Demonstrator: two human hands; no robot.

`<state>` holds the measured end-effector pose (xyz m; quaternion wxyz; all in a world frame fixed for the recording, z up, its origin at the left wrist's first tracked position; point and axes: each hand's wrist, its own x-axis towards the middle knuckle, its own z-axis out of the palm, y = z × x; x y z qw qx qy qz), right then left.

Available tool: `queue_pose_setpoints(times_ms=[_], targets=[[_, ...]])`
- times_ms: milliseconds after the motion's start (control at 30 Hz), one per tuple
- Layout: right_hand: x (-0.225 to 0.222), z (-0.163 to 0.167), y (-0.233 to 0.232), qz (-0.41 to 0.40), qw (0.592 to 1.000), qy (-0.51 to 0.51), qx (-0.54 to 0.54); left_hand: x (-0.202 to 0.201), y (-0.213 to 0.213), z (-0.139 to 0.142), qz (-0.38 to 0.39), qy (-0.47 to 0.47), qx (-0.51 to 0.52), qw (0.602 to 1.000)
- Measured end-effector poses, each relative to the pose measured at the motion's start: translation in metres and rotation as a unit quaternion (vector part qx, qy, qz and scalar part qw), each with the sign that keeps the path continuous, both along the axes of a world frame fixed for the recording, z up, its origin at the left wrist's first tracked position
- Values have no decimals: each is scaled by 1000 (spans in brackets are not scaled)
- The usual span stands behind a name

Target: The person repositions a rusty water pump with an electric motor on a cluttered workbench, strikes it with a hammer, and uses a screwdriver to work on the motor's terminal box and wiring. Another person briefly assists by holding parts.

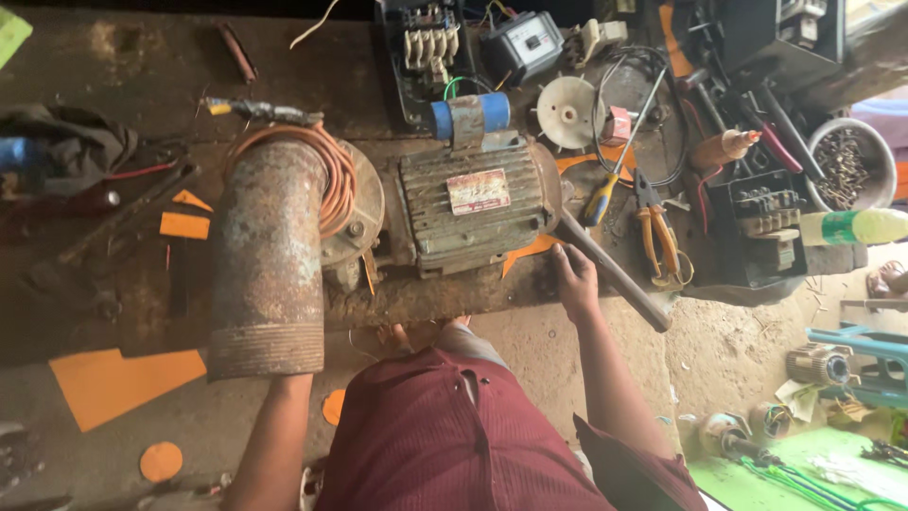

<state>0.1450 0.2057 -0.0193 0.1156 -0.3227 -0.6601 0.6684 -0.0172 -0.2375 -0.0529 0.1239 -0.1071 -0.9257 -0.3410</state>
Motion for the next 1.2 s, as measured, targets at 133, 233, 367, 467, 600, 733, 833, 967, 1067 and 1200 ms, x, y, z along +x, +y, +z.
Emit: queue_pose_setpoints(times_ms=[133,233,367,467,600,733,833,967,1067,1200], targets=[[-6,15,-4,-18,1000,-25,-6,1,-5,-2,-9,-7,1,1000],[-9,21,-6,-28,999,-15,-30,4,-11,-4,-16,-15,3,1000],[-9,17,-2,-35,998,-7,-53,7,-15,-6,-17,-22,5,1000],[-7,9,2,-26,999,-6,-31,9,-17,-5,-17,-28,10,999],[-7,1,6,-16,1000,10,-21,12,-22,0,-8,-31,10,999],[-7,2,6,-19,999,-7,-25,17,-24,7,3,-36,6,999],[-8,7,3,-11,1000,-11,-23,19,-25,12,17,-38,2,999],[-10,14,1,-6,1000,-20,14,20,-20,12,50,-23,-9,998],[-11,18,3,16,1000,0,-9,19,-9,15,76,-16,-22,997],[-12,22,11,0,998,-33,-51,20,4,36,68,-42,0,997]])
